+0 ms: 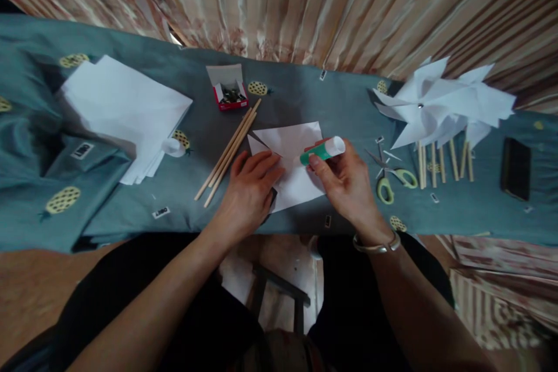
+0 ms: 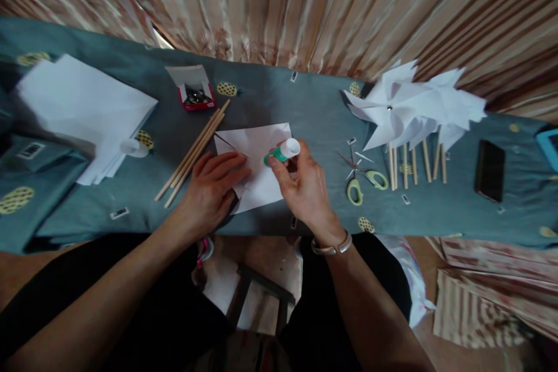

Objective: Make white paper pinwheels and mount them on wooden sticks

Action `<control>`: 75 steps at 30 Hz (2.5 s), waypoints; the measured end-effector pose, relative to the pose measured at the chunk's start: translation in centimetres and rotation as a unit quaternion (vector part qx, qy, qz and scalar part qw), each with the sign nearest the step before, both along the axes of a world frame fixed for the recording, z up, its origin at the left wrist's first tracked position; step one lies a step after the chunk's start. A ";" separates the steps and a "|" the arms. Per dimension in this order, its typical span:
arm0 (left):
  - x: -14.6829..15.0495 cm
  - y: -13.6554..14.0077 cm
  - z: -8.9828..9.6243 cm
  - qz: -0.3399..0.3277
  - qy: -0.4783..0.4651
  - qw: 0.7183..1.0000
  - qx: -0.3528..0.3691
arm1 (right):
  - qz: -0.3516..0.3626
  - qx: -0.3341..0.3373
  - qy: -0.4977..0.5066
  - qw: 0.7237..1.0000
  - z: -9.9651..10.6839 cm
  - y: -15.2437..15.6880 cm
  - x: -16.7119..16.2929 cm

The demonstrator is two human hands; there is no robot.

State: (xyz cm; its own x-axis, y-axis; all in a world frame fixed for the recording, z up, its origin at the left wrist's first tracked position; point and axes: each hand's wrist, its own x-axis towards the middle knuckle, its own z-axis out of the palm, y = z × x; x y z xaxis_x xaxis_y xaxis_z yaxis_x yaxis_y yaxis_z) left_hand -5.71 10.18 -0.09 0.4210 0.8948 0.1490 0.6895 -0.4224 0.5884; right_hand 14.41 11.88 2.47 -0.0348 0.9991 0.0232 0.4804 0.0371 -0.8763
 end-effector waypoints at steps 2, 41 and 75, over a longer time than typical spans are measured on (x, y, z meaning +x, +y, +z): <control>0.0 0.1 0.0 -0.001 0.006 1.000 0.003 | -0.001 0.007 -0.023 1.000 0.2 0.0 -0.1; 0.2 -0.3 0.1 -0.002 0.045 0.998 0.047 | 0.064 0.082 -0.216 0.971 0.9 0.5 -2.0; 0.0 -0.3 0.3 -0.011 0.054 0.997 0.053 | 0.147 0.082 -0.218 0.961 1.7 0.4 -1.1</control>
State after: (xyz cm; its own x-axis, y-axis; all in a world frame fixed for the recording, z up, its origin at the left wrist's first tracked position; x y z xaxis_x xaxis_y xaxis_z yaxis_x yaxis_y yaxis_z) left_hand -5.73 9.89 0.21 0.4597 0.8665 0.1946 0.7360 -0.4943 0.4626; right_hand 13.32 12.32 4.19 -0.3568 0.9290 0.0983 0.7482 0.3472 -0.5654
